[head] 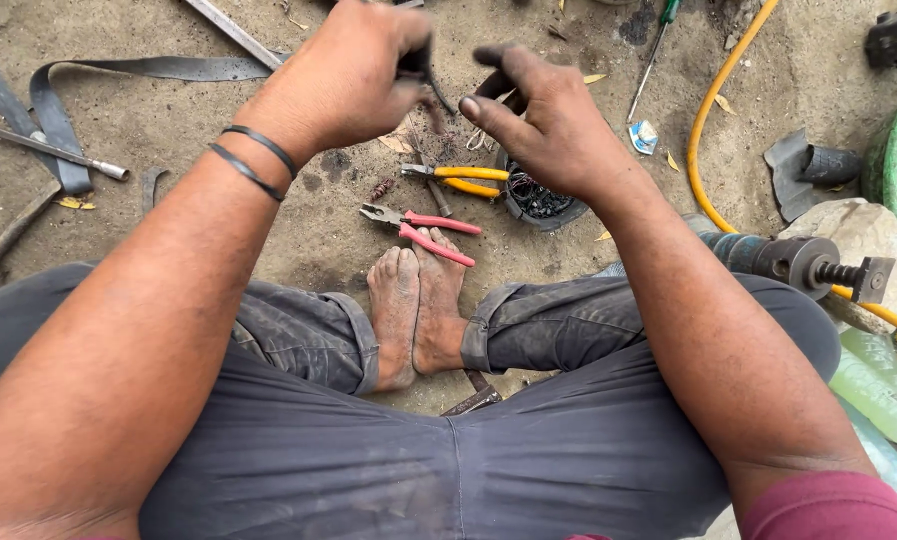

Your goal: The person sits on the ground and uses pliers to strip insulation from small wires. They repeatedly pick up wire pieces, cut the ends, and pull the insulation off to expose the copper strands, placing the stripped pieces into a small black container.

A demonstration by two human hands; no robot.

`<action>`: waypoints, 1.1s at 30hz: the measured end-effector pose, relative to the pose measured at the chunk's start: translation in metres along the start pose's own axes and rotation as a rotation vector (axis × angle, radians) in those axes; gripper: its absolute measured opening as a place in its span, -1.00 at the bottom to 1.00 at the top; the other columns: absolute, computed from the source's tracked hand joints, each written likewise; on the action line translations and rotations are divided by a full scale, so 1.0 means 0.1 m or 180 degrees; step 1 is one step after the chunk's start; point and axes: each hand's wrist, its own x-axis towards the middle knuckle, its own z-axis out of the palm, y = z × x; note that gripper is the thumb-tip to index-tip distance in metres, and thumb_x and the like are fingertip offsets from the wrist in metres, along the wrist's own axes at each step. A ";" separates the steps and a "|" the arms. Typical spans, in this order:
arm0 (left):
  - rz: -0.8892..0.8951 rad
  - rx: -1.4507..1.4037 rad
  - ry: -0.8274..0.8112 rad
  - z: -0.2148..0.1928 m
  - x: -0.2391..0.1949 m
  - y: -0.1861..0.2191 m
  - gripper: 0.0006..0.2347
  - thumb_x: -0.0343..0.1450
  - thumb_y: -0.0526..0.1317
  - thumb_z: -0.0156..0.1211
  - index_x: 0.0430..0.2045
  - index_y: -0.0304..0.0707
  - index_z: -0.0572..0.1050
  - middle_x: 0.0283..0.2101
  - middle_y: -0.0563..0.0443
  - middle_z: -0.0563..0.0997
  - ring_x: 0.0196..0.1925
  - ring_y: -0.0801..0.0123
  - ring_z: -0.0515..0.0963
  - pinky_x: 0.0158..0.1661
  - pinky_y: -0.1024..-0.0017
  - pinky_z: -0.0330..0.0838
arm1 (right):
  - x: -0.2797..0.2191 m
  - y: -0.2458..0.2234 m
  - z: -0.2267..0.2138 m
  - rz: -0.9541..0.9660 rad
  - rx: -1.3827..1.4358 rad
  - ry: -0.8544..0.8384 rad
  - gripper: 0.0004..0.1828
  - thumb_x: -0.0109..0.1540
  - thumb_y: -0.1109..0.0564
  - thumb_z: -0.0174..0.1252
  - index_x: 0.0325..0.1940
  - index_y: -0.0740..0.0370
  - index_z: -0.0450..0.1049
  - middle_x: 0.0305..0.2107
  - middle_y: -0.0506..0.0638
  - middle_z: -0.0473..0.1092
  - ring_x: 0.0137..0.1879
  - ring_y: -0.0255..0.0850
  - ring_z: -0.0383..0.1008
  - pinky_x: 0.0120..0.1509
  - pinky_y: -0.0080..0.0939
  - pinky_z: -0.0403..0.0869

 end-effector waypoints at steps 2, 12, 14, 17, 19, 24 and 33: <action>-0.0623 0.0880 -0.0427 0.21 -0.02 -0.20 -0.88 0.28 -0.37 0.36 -0.36 -0.28 0.61 -0.33 -0.32 0.65 -0.22 -0.16 0.65 -0.17 0.06 0.55 | -0.01 0.08 -0.06 -0.0274 -0.0693 0.0170 -0.60 0.33 0.06 0.31 0.11 0.40 0.47 -0.23 0.17 0.53 -0.16 -0.09 0.61 -0.11 -0.15 0.56; -0.1235 0.1173 -0.1834 0.87 -0.38 -0.93 -0.78 0.28 -0.37 0.34 -0.23 -0.10 0.68 -0.17 -0.15 0.70 -0.07 0.00 0.68 -0.01 0.15 0.57 | -0.18 0.12 -0.36 -0.0492 -0.1102 0.0263 -0.77 0.34 0.17 0.39 0.00 0.34 0.56 -0.21 0.12 0.54 -0.09 -0.06 0.60 -0.02 -0.09 0.53; -0.1292 0.1278 -0.1896 0.85 -0.39 -0.93 -0.77 0.29 -0.38 0.33 -0.22 -0.09 0.68 -0.16 -0.16 0.71 -0.06 0.00 0.68 -0.01 0.15 0.57 | -0.20 0.11 -0.38 -0.0493 -0.1069 0.0268 -0.77 0.34 0.18 0.37 0.00 0.36 0.55 -0.19 0.13 0.54 -0.08 -0.07 0.60 -0.02 -0.11 0.54; -0.1484 0.1187 -0.1954 0.87 -0.41 -0.87 -0.77 0.31 -0.37 0.31 -0.20 -0.07 0.67 -0.15 -0.16 0.70 -0.05 0.03 0.67 0.01 0.16 0.56 | -0.22 0.09 -0.41 -0.0461 -0.1035 0.0241 -0.75 0.34 0.18 0.36 0.03 0.36 0.54 -0.18 0.14 0.53 -0.07 -0.07 0.60 -0.03 -0.12 0.55; -0.1632 0.0832 -0.1947 0.94 -0.40 -0.81 -0.78 0.32 -0.36 0.31 -0.20 -0.05 0.67 -0.12 -0.11 0.70 -0.03 0.08 0.67 0.05 0.19 0.55 | -0.25 0.08 -0.43 -0.0377 -0.0948 0.0218 -0.72 0.32 0.20 0.34 0.07 0.36 0.53 -0.19 0.17 0.52 -0.09 -0.06 0.59 -0.06 -0.11 0.54; -0.1573 0.0867 -0.1431 1.03 -0.34 -0.79 -0.55 0.29 -0.45 0.20 0.10 -0.05 0.50 -0.11 -0.28 0.64 -0.03 -0.07 0.63 0.02 0.11 0.49 | -0.27 -0.01 -0.53 -0.0465 -0.1173 0.0239 -0.78 0.36 0.18 0.35 -0.01 0.37 0.53 -0.23 0.16 0.53 -0.12 -0.05 0.60 -0.08 -0.09 0.55; -0.2256 0.1451 -0.1539 1.36 -0.61 -1.18 -0.83 0.35 -0.41 0.23 -0.22 -0.28 0.64 -0.13 -0.38 0.65 -0.03 -0.14 0.65 0.00 0.04 0.54 | -0.38 -0.01 -0.67 -0.0362 -0.1155 0.0293 -0.83 0.42 0.21 0.32 -0.02 0.37 0.51 -0.26 0.11 0.52 -0.11 -0.12 0.61 -0.08 -0.16 0.55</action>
